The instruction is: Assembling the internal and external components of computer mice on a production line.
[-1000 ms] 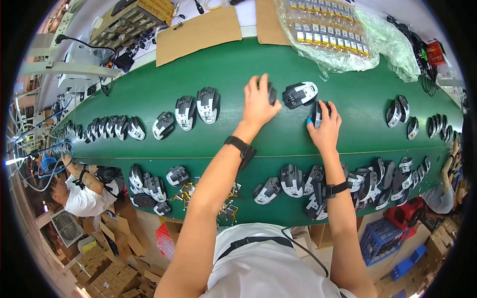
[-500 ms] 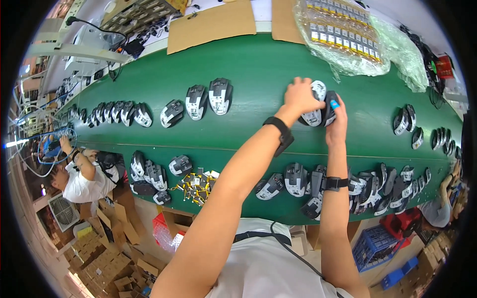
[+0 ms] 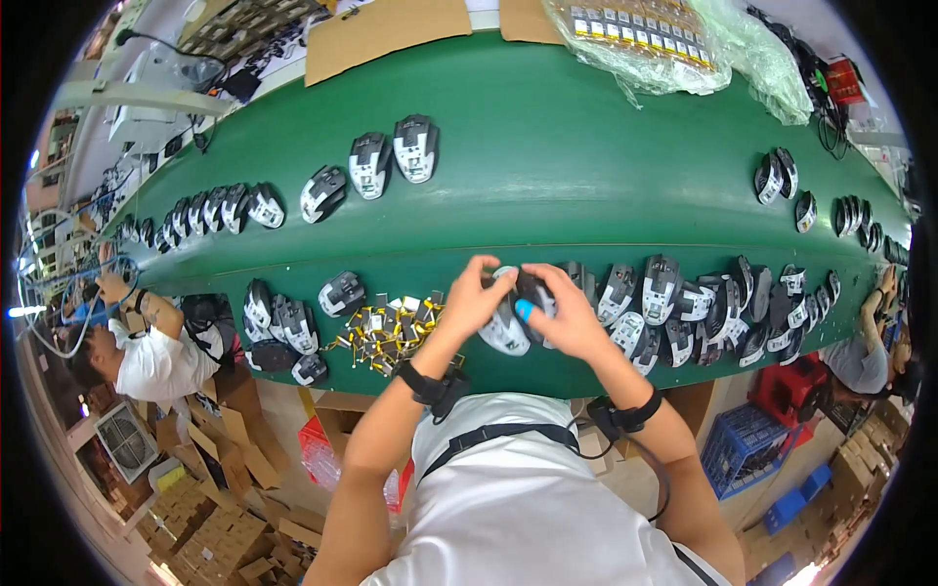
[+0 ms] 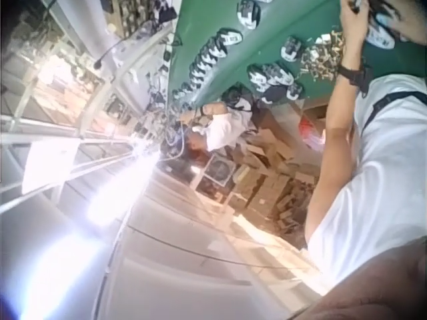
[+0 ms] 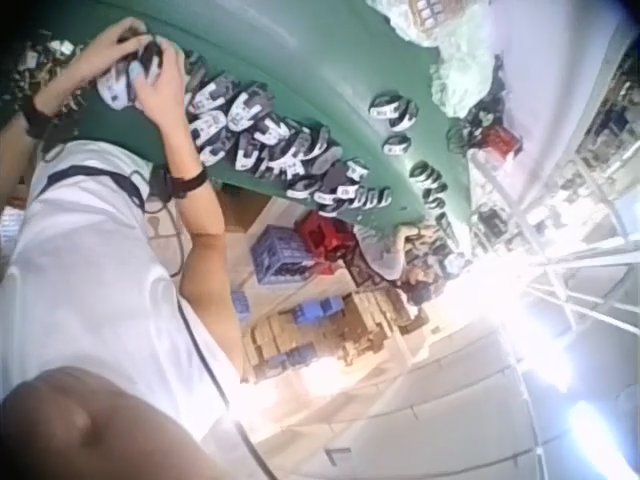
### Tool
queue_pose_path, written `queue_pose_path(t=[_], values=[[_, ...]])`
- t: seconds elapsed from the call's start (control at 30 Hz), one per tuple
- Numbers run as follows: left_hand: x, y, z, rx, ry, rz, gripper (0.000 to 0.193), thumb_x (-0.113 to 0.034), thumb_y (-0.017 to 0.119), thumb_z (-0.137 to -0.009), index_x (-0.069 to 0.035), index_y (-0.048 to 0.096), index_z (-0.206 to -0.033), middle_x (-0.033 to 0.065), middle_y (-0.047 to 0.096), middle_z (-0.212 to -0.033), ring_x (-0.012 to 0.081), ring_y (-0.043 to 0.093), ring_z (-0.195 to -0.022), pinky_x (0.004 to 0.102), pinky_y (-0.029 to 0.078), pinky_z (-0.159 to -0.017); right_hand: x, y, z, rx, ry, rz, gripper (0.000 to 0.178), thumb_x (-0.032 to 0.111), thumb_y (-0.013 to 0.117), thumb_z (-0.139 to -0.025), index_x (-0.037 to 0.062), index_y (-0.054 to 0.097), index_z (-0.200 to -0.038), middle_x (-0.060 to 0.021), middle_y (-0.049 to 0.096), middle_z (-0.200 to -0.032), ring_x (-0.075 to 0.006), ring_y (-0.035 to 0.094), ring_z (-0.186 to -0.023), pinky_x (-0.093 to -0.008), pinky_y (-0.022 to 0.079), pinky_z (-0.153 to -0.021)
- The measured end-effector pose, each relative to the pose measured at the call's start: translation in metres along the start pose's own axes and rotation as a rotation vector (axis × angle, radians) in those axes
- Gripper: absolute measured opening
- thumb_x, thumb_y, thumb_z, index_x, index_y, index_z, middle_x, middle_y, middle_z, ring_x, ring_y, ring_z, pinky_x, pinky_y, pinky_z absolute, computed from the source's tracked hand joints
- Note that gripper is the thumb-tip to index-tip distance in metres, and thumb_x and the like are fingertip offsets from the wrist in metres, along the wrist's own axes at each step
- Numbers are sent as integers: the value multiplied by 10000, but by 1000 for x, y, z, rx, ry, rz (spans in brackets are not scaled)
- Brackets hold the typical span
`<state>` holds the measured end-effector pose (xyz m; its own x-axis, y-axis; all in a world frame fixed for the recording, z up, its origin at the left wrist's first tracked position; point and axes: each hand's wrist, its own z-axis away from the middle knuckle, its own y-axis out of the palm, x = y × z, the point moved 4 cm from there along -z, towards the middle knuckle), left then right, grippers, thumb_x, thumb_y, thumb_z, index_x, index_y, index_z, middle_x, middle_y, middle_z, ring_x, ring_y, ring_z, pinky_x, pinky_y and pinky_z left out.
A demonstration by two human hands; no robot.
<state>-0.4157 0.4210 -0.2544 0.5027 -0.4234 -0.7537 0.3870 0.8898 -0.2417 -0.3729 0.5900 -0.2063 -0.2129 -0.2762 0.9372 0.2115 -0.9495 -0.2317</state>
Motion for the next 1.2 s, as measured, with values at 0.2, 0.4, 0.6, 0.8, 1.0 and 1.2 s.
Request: queue_pose_path(t=[0.2,0.4,0.6,0.8,1.0,1.2], values=[[17,-2,57,-263,547,-112,260,-183,587,-878,11,533,-1043,189,531,-1054,351,534,-968,407,431,-857,29,27,53,-29,-128,653,667,110,667,-682,67,447,-1310,-223,363,-1388,-438,357,-1269,-484,361,-1036],[35,-5,60,-311,430,243,222,-173,531,-920,16,507,-1034,179,541,-1003,318,537,-959,384,422,-859,30,67,114,-130,-120,732,596,38,624,-655,55,495,-1237,-218,341,-1400,-460,327,-1275,-509,321,-1054],[35,-40,51,-284,648,119,212,-120,585,-840,-17,538,-1019,130,563,-990,264,565,-933,349,457,-812,3,87,134,-419,-47,841,321,-5,597,-655,50,545,-967,-238,380,-1359,-455,390,-1197,-518,354,-986],[-4,-176,-38,-465,791,-260,259,-92,590,-741,-9,523,-977,166,555,-964,348,538,-946,429,439,-848,75,151,49,-362,-71,617,220,29,624,-701,55,592,-916,-106,632,-918,-301,590,-919,-416,468,-794],[-66,-206,-105,-547,576,-781,669,-441,675,-728,45,520,-1162,217,520,-1171,410,422,-1173,522,312,-998,59,226,-41,-192,-172,1234,164,114,650,-684,95,601,-840,-108,627,-797,-276,586,-775,-396,420,-813],[-48,-193,-126,-521,383,-1044,903,-643,630,-708,66,493,-1251,221,428,-1362,408,246,-1354,602,119,-1097,69,222,-34,-299,-14,522,131,51,672,-684,60,631,-809,-92,610,-736,-294,592,-748,-411,468,-716]])
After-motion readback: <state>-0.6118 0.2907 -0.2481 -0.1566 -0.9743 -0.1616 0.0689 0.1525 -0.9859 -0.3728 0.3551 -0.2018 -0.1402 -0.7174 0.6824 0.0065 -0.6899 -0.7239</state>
